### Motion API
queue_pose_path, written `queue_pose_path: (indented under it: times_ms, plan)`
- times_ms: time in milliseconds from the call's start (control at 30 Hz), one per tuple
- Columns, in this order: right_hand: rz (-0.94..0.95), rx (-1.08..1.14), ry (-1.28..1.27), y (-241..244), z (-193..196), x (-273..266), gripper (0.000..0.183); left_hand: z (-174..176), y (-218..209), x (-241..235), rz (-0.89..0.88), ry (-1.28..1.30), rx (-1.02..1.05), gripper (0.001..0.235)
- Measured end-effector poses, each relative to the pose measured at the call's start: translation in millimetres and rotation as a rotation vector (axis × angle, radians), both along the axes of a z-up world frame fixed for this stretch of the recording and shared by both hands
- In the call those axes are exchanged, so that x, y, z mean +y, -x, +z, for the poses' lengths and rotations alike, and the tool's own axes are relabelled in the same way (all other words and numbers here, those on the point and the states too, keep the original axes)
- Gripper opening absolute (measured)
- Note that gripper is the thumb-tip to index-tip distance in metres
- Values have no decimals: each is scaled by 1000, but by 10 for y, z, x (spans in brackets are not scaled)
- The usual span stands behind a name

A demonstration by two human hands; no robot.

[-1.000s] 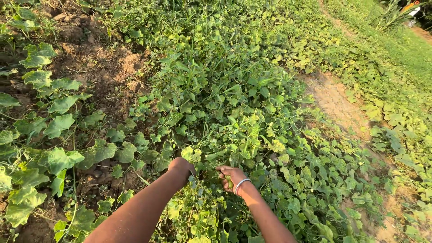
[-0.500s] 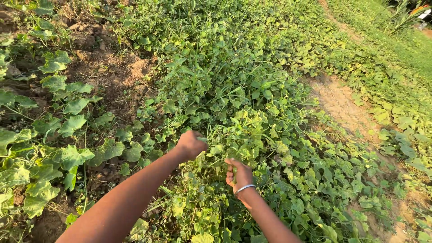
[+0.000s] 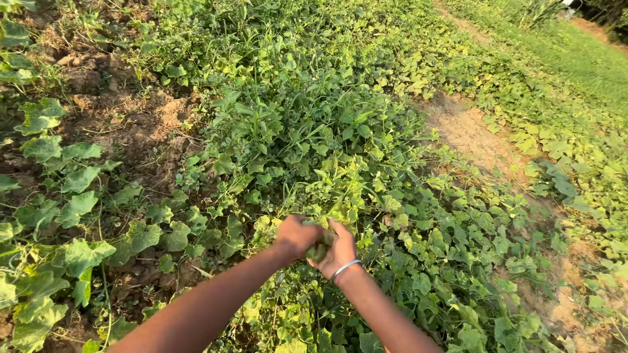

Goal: The person walks along a dense vine patch in a field and picks small green gourds from the plants by hand, moving leaves aside to find them and collecting the picked gourds in one hand while continuing along the row.

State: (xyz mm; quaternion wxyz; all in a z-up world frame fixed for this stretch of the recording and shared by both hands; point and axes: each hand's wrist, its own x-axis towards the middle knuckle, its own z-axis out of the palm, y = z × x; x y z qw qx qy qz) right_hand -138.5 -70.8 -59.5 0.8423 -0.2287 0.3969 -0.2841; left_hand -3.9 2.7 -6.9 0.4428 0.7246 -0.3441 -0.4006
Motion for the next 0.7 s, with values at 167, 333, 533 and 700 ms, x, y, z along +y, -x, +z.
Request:
queue_pose_path:
  times_ms: [167,333,533,700]
  plan:
    - [-16,185,22,-35,-284,86,62,-637,205,-46,14,-104,-153,57]
    - [-54,199,-13,-46,-278,248,69,-569,336,107,25,-192,-101,50]
    - [52,108,78,-153,-622,97,57,-806,279,44,116,-129,-138,52]
    - [42,192,196,-297,-396,378,37,-746,184,60,50,-227,-60,61]
